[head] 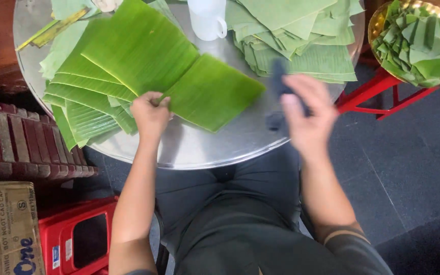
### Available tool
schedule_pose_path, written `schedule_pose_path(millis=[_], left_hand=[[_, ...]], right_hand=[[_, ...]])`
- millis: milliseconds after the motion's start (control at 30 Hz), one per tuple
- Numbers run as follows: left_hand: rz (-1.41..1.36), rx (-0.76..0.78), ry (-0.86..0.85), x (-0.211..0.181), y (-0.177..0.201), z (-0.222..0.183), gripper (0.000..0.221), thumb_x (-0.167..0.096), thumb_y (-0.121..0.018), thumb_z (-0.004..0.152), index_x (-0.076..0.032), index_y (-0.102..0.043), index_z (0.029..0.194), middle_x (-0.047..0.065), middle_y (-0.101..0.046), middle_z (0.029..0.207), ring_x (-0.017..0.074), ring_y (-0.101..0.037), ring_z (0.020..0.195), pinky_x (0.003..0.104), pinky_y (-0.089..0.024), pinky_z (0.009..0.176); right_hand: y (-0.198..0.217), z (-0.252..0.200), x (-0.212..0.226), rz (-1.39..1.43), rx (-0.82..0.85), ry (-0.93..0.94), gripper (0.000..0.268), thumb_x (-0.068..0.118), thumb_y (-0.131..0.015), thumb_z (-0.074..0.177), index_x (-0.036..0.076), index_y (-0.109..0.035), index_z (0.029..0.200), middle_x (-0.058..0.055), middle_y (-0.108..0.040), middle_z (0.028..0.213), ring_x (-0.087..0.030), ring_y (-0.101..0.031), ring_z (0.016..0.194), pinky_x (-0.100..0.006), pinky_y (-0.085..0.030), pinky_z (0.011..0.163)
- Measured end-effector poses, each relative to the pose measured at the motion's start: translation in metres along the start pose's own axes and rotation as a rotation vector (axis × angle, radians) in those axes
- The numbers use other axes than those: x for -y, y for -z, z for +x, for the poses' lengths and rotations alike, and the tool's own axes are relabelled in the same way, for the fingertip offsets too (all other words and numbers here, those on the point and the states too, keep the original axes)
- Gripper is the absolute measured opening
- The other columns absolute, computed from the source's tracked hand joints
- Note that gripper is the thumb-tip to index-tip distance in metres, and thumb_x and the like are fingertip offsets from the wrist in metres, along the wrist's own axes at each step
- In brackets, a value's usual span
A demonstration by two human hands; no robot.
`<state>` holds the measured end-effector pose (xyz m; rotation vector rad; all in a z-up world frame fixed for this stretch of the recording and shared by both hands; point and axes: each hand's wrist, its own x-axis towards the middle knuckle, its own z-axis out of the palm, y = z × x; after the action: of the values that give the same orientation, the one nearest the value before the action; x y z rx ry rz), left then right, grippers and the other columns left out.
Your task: Wiping banana leaves with a cloth and stacking them on a metal table for food preparation.
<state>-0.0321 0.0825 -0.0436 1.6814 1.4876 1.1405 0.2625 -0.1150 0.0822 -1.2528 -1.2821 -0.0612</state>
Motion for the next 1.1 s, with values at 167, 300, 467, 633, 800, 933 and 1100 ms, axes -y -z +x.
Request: schedule_pose_path(millis=[167, 300, 467, 633, 800, 933, 1100], left_hand=[[0.411, -0.003, 0.112, 0.045, 0.015, -0.014, 0.016, -0.013, -0.085, 0.081, -0.005, -0.079, 0.093, 0.015, -0.076, 0.079, 0.0393, -0.074, 0.081, 0.047, -0.055, 0.074], [0.543, -0.065, -0.078, 0.069, 0.047, -0.021, 0.011, -0.011, -0.081, 0.085, -0.002, -0.075, 0.087, 0.019, -0.073, 0.073, 0.0443, -0.072, 0.077, 0.054, -0.053, 0.070], [0.491, 0.140, -0.251, 0.065, 0.037, -0.037, 0.009, -0.013, -0.083, 0.083, -0.007, -0.080, 0.089, 0.017, -0.074, 0.078, 0.0419, -0.072, 0.079, 0.049, -0.056, 0.076], [0.473, 0.119, -0.360, 0.047, -0.001, -0.060, 0.015, -0.010, -0.080, 0.076, -0.005, -0.076, 0.089, 0.013, -0.068, 0.077, 0.0393, -0.069, 0.079, 0.045, -0.056, 0.072], [0.410, 0.026, -0.533, 0.042, 0.016, -0.070, 0.017, -0.009, -0.085, 0.073, -0.008, -0.077, 0.087, 0.009, -0.064, 0.090, 0.0339, -0.063, 0.083, 0.040, -0.052, 0.074], [0.589, 0.005, -0.583, 0.026, 0.021, -0.079, 0.009, -0.010, -0.079, 0.080, -0.018, -0.079, 0.084, -0.003, -0.062, 0.095, 0.0194, -0.058, 0.090, 0.032, -0.044, 0.073], [0.623, 0.045, -0.522, 0.003, 0.023, -0.083, 0.010, -0.008, -0.076, 0.081, -0.016, -0.081, 0.083, 0.000, -0.062, 0.092, 0.0224, -0.057, 0.090, 0.034, -0.044, 0.071]], right_hand=[[-0.096, -0.013, -0.017, 0.189, 0.175, -0.043, 0.024, 0.005, -0.073, 0.095, 0.007, -0.077, 0.118, -0.016, -0.072, 0.114, -0.038, -0.070, 0.110, -0.048, -0.052, 0.098], [-0.145, -0.032, -0.014, 0.251, 0.240, -0.042, 0.025, 0.009, -0.074, 0.094, 0.013, -0.078, 0.118, -0.011, -0.074, 0.113, -0.033, -0.072, 0.108, -0.044, -0.054, 0.097], [-0.175, -0.049, -0.012, 0.193, 0.363, 0.041, 0.026, 0.012, -0.074, 0.093, 0.014, -0.077, 0.119, -0.006, -0.072, 0.119, -0.029, -0.069, 0.107, -0.043, -0.054, 0.092], [-0.205, -0.069, -0.019, 0.005, 0.544, 0.262, 0.021, 0.013, -0.067, 0.097, 0.009, -0.074, 0.117, -0.009, -0.067, 0.122, -0.032, -0.063, 0.104, -0.045, -0.051, 0.082], [-0.227, -0.097, -0.068, -0.211, 0.667, 0.456, 0.019, 0.022, -0.066, 0.099, 0.012, -0.074, 0.111, -0.005, -0.064, 0.122, -0.027, -0.055, 0.106, -0.038, -0.040, 0.075], [-0.227, -0.062, -0.102, -0.189, 0.780, 0.356, 0.024, 0.026, -0.066, 0.098, 0.011, -0.074, 0.115, -0.006, -0.064, 0.126, -0.032, -0.056, 0.107, -0.043, -0.044, 0.077], [-0.220, -0.034, -0.139, -0.552, 0.711, 0.116, 0.023, 0.026, -0.067, 0.101, 0.016, -0.075, 0.120, -0.001, -0.061, 0.125, -0.028, -0.055, 0.109, -0.044, -0.044, 0.080]])
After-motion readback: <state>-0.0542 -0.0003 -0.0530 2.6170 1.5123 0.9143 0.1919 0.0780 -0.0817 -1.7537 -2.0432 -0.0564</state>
